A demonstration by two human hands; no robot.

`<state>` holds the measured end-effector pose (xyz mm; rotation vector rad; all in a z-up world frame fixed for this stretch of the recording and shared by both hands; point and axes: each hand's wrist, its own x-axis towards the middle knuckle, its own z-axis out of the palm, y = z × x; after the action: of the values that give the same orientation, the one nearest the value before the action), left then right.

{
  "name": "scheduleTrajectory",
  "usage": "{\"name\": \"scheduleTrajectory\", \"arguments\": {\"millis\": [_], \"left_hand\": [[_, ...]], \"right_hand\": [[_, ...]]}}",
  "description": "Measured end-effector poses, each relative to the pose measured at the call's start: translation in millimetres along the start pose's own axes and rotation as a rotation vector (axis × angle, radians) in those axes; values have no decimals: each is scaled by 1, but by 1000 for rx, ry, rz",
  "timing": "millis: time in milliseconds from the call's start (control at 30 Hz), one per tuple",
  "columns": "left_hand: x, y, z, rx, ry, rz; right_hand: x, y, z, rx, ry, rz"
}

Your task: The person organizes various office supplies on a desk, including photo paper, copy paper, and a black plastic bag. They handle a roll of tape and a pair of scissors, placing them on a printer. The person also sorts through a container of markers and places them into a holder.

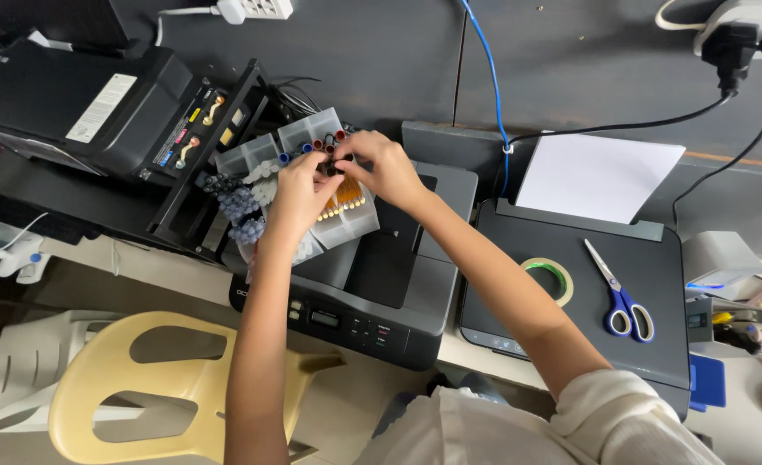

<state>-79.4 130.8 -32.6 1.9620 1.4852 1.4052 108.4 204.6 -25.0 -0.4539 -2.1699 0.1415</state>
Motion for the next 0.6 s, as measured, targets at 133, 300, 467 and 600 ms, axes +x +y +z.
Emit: {"name": "scheduleTrajectory", "arguments": {"millis": [133,300,467,600], "left_hand": [[2,-3,-3,-54,-14,72],[7,-18,4,9,9,44],[12,-17,4,-5,17,64],[10,-13,5,-42,9,63]], "right_hand": [[11,-1,-1,346,-90,326],[7,-5,4,205,-131,277],[9,8,5,140,-110,205],[6,30,14,416,-108,312]]}}
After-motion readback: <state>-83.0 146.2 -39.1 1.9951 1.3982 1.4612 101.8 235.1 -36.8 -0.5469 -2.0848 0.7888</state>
